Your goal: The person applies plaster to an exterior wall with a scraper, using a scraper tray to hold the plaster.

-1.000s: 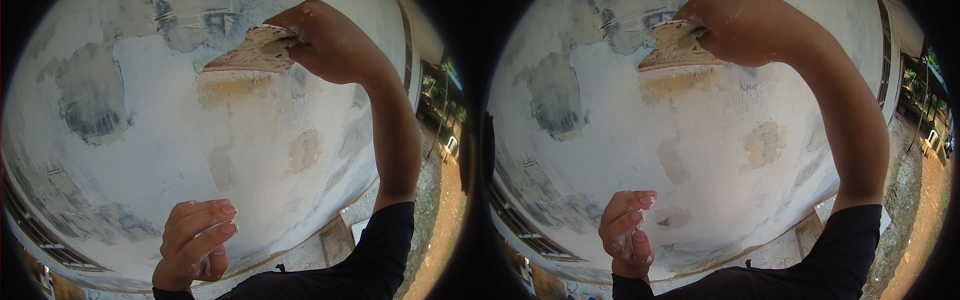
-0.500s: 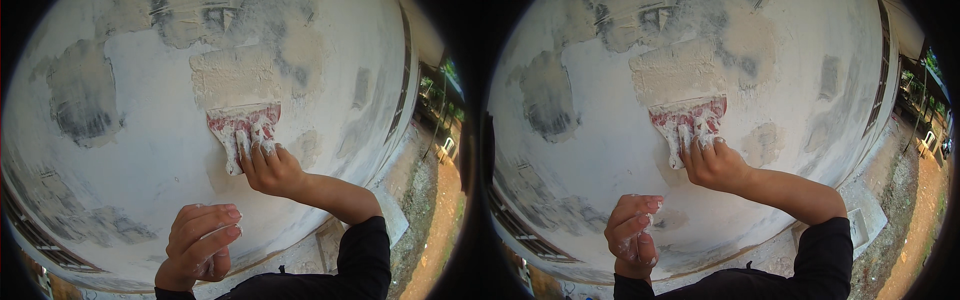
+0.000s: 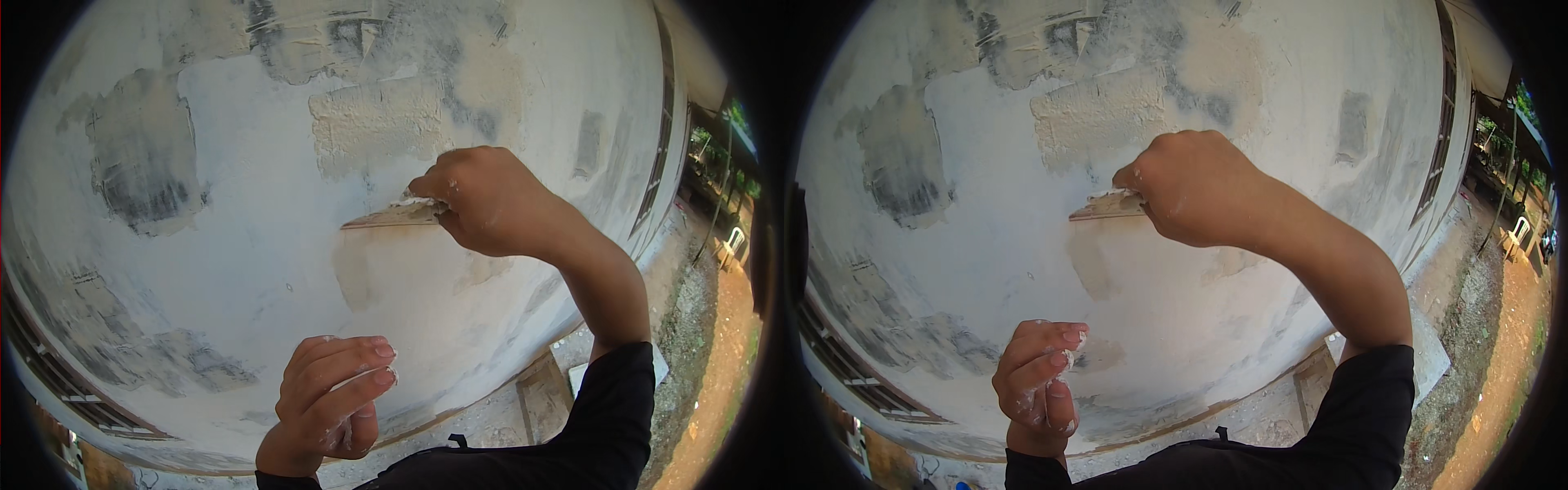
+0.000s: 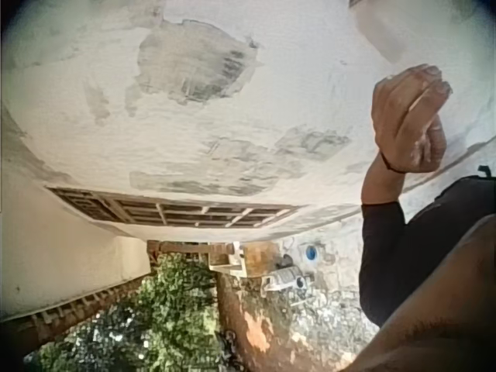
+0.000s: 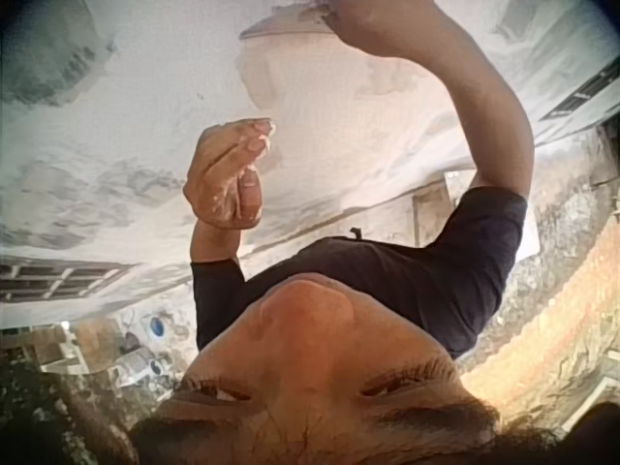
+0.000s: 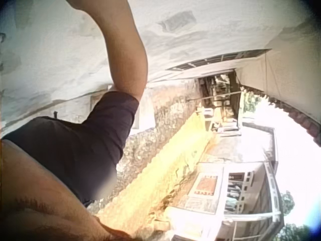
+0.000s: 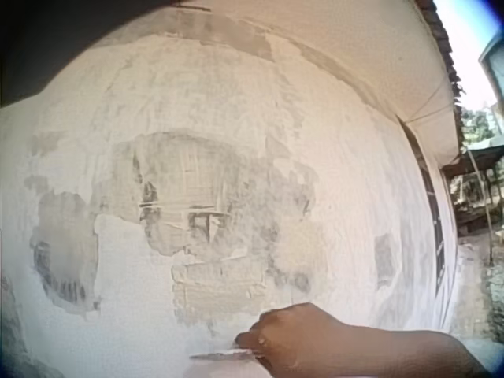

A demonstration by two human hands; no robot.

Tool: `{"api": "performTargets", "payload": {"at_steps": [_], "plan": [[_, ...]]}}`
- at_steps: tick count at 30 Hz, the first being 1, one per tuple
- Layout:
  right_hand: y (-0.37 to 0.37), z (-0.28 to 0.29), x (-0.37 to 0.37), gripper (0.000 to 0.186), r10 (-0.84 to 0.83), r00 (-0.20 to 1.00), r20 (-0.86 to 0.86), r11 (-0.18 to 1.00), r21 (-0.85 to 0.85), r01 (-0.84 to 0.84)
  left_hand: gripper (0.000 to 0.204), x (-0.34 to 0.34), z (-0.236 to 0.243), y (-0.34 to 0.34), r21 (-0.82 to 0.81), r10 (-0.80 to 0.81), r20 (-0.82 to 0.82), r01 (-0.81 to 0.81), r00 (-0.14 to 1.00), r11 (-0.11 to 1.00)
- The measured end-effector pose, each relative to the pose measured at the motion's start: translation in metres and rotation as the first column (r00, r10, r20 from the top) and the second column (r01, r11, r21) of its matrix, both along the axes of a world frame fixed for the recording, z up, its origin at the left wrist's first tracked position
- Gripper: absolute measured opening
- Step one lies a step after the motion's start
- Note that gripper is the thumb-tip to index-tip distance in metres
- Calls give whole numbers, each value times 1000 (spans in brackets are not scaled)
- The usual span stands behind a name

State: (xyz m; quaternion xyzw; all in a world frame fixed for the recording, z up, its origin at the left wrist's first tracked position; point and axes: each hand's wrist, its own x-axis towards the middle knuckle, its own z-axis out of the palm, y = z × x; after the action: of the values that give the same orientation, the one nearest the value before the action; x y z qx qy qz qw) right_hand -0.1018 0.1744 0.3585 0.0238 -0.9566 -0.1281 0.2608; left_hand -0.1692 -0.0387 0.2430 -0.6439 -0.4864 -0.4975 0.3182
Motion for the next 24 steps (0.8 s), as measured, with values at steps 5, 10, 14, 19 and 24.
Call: {"api": "performTargets", "payload": {"at_steps": [5, 10, 14, 19, 24], "plan": [[1, 58, -10, 41, 23, 965, -261, 1000, 7, -21, 33, 5, 4, -2, 3, 27, -17, -27, 999, 1000], [-15, 113, 12, 29, 17, 963, -268, 992, -116, -50, 35, 11, 8, -4, 2, 38, -21, -38, 999, 999], [-37, 123, 52, 27, 102, 972, -210, 975, -171, -140, 36, 7, 6, -3, -20, 45, -28, -46, 999, 999], [-4, 61, 4, 20, 260, 746, -613, 906, 423, 32, 37, 6, 4, 1, -8, 38, -8, -38, 999, 999], [0, -37, -36, 8, 380, 728, -571, 816, 578, 27, 36, 5, 1, 0, -3, 8, 0, -8, 1000, 1000]]}}
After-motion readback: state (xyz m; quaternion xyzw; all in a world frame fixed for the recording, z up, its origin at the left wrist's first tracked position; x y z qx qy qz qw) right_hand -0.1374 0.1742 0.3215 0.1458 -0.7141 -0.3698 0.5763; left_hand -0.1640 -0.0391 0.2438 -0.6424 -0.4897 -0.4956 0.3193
